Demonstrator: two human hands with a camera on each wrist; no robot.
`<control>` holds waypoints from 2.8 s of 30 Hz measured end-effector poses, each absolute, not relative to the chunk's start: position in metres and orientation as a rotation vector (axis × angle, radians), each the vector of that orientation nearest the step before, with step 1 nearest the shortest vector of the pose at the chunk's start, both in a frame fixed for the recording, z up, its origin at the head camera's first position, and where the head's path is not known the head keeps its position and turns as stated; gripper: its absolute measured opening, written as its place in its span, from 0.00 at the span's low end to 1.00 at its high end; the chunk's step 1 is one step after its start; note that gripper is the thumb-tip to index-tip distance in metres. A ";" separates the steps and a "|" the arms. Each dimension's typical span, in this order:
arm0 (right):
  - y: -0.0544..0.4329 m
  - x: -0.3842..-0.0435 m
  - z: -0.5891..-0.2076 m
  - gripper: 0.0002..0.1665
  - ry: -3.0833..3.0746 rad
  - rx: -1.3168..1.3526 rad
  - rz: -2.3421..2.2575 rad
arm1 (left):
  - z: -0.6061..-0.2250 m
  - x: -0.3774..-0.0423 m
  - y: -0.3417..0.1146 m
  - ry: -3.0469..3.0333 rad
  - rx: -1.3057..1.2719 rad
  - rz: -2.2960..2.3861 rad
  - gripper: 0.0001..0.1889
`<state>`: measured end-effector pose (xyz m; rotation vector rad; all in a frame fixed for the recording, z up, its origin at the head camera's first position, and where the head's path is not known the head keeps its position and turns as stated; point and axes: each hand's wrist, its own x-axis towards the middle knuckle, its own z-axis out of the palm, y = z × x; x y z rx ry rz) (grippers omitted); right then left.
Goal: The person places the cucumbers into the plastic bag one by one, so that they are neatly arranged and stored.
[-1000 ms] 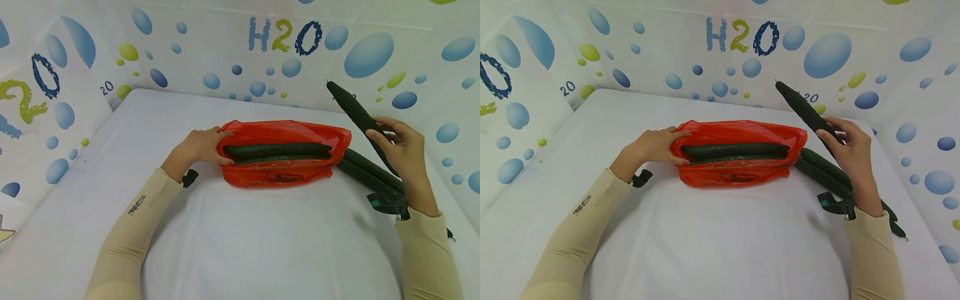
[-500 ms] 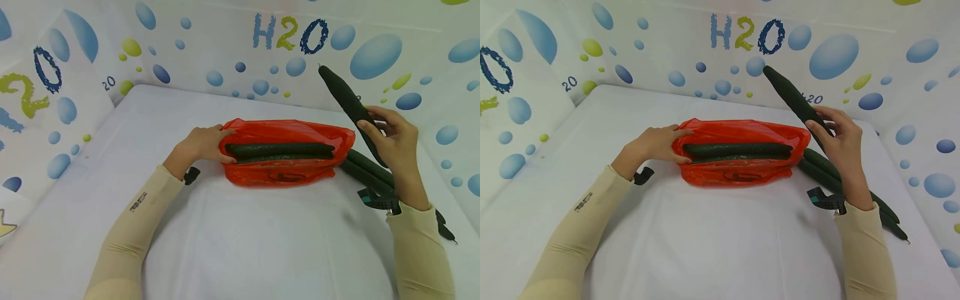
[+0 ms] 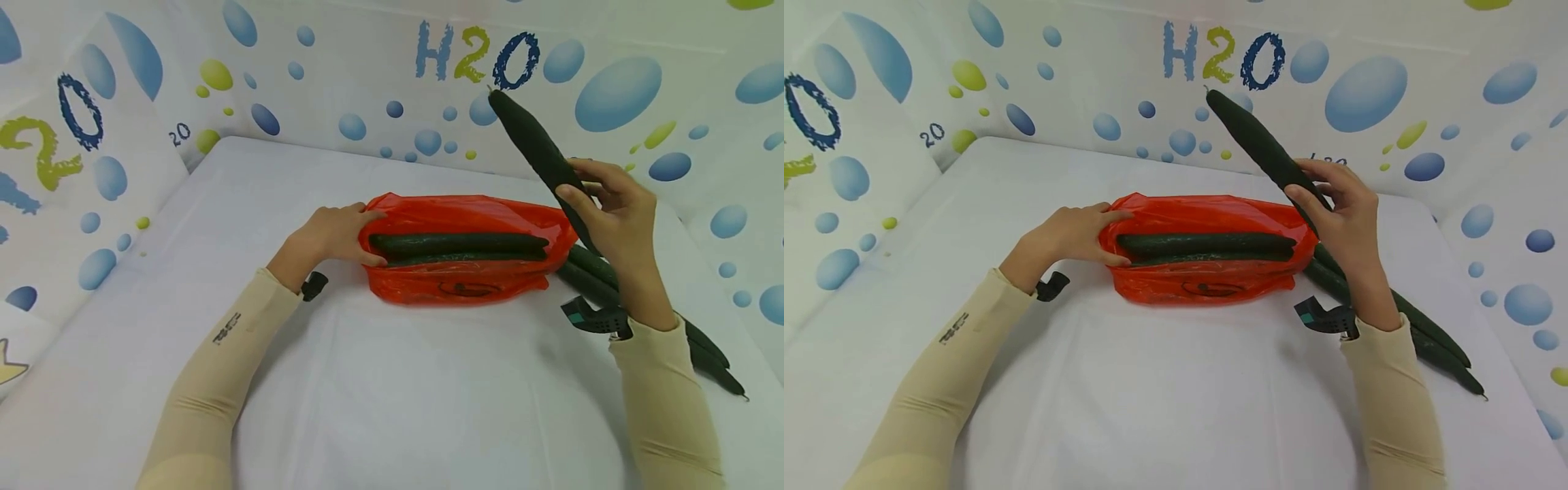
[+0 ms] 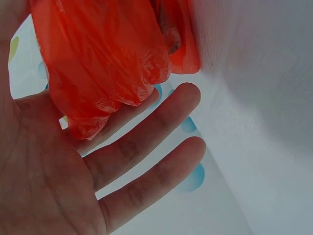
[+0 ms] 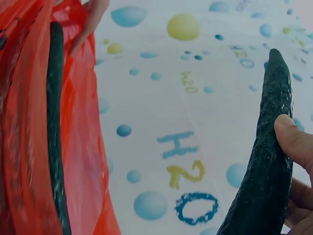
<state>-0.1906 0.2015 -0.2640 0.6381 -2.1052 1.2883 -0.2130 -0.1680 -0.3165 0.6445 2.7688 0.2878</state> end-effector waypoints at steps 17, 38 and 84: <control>0.147 -0.224 -0.283 0.23 -1.838 0.950 1.545 | -0.311 -0.213 -0.167 2.772 0.634 0.278 0.47; 0.139 -0.247 -0.325 0.29 -2.225 1.244 1.125 | -0.311 -0.209 -0.174 2.786 0.633 0.267 0.48; 0.139 -0.252 -0.330 0.22 -2.907 1.226 0.804 | -0.309 -0.213 -0.171 2.824 0.664 0.265 0.49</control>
